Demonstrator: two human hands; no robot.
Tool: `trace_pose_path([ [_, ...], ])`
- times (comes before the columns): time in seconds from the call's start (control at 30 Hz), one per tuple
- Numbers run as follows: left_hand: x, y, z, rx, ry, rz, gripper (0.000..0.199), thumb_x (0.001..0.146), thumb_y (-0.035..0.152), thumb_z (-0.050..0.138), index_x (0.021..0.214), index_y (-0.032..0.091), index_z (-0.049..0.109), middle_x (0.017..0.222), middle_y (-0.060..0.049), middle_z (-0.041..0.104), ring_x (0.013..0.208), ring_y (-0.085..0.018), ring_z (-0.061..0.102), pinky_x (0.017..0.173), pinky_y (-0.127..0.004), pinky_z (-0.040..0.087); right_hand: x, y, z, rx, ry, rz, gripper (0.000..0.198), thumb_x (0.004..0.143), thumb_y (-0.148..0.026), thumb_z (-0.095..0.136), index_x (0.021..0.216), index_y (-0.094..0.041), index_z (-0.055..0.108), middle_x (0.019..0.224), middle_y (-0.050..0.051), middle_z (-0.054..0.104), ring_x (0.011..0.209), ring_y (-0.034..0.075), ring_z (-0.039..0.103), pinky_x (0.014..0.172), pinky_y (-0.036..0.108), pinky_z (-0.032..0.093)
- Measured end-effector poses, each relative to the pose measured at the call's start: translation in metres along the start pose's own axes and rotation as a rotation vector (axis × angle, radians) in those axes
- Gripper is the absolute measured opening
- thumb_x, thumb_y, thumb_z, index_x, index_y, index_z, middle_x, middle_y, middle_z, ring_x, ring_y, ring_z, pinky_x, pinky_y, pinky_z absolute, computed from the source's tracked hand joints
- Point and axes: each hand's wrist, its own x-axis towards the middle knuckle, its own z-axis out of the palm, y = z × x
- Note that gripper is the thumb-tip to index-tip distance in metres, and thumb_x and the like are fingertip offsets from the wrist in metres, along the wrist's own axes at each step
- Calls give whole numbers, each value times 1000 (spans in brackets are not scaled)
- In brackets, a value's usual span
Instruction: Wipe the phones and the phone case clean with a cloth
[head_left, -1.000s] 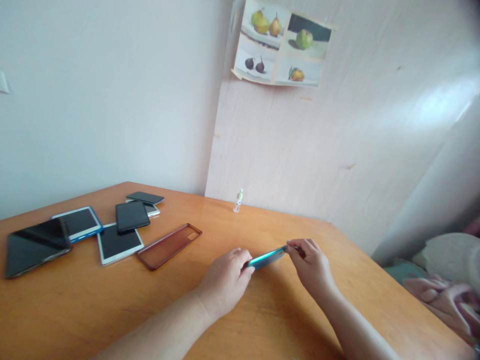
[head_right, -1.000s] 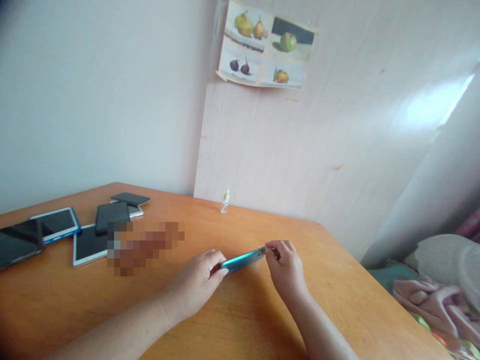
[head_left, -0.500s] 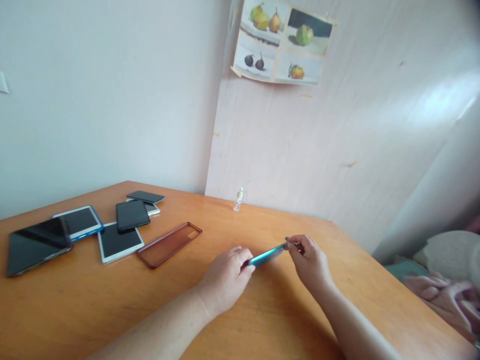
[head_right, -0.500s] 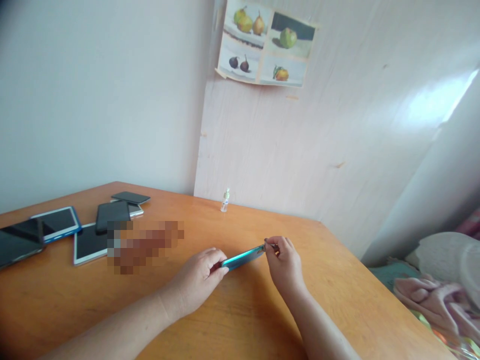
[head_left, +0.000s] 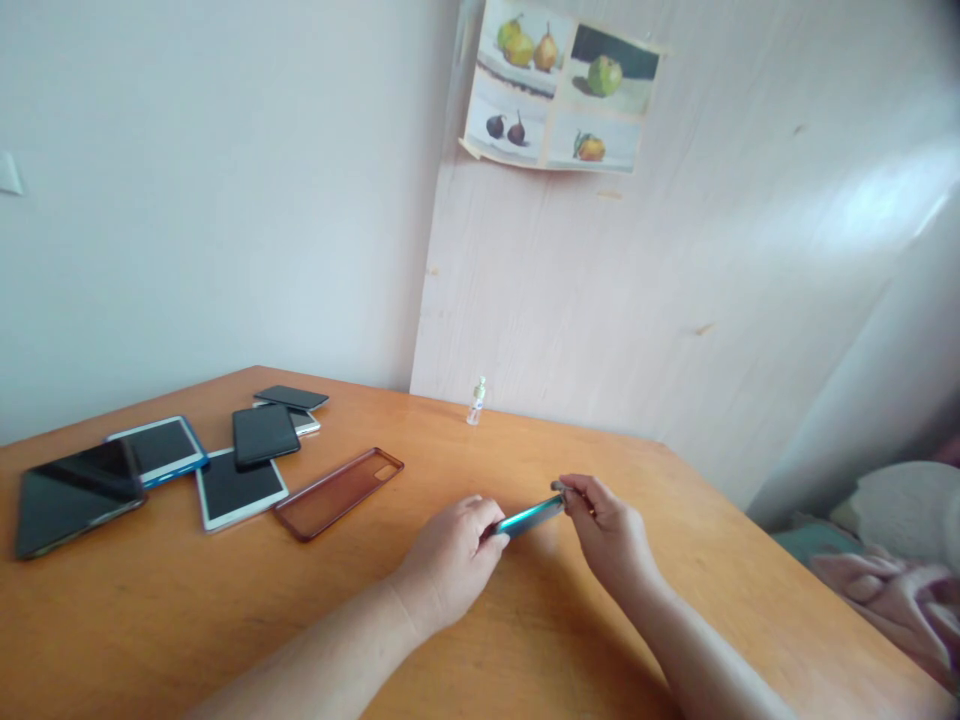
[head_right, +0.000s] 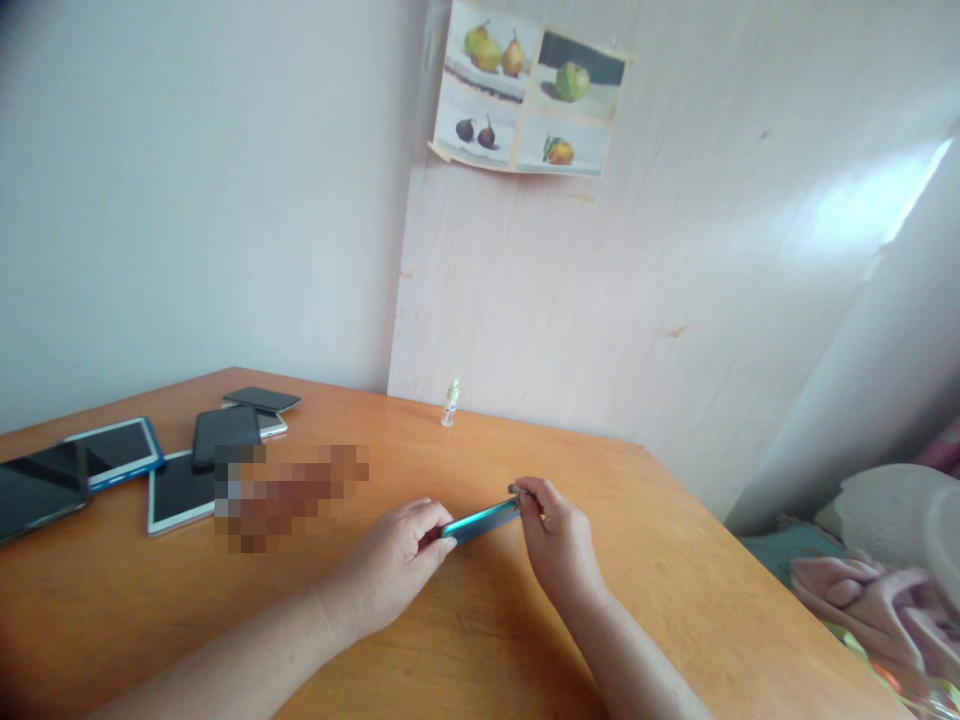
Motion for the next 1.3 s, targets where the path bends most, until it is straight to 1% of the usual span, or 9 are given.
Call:
trace_pose_path([
  [0.17,1,-1,1,-23,10,-9,12,88,23,52,76,21,52,80,1,58,77,-16,54,68,-26,36,-24,-36,18,110,-264,-252,32,96,-31,44,124,-26,60,130,7,62,119,21,58,99,35,49],
  [0.27,1,-1,1,-21,16,-28,10,87,21,52,77,21,53,81,1,58,77,-16,54,68,-25,37,-22,-31,14,66,-285,-269,36,97,-30,42,128,-26,59,142,8,52,131,23,49,105,39,45],
  [0.4,1,-2,-1,-17,12,-35,6,85,19,53,81,22,56,83,0,60,79,-16,55,69,-26,37,-7,1,1,-85,-109,-140,38,96,-34,42,127,-22,61,136,11,57,133,26,45,107,45,43],
  [0.5,2,-2,-2,-24,18,-53,6,85,20,53,80,21,56,83,0,61,78,-16,55,69,-26,37,-6,8,0,-155,-50,-110,41,97,-34,40,131,-19,58,137,13,56,135,26,42,111,49,37],
  [0.77,4,-1,0,-123,28,-36,13,88,24,50,77,20,56,79,0,61,74,-15,55,65,-25,37,-32,-46,15,19,-351,-372,47,97,-25,42,144,-27,44,147,7,45,135,25,41,110,45,40],
  [0.87,4,-2,-1,-111,30,-50,12,88,24,52,77,20,56,78,0,61,73,-15,55,65,-25,37,-26,-36,11,-15,-332,-359,46,97,-25,43,143,-29,45,146,6,46,134,25,42,109,46,41],
  [1.03,4,-2,-3,-48,28,-74,8,85,23,55,77,20,56,76,1,60,73,-15,54,64,-25,36,-15,-11,2,-144,-172,-174,43,97,-30,42,139,-27,51,145,8,47,135,27,41,108,49,42],
  [1.23,4,2,-1,-155,32,-41,16,91,29,49,83,20,59,82,-2,64,75,-16,57,67,-26,39,-32,-48,8,13,-429,-346,47,98,-25,41,145,-30,42,149,3,42,137,21,38,113,42,36],
  [1.3,4,2,-1,-164,31,-38,16,91,30,49,83,20,60,82,-2,64,74,-16,57,67,-25,39,-32,-49,10,36,-419,-365,47,97,-24,41,143,-31,44,148,2,44,136,21,41,112,41,39],
])
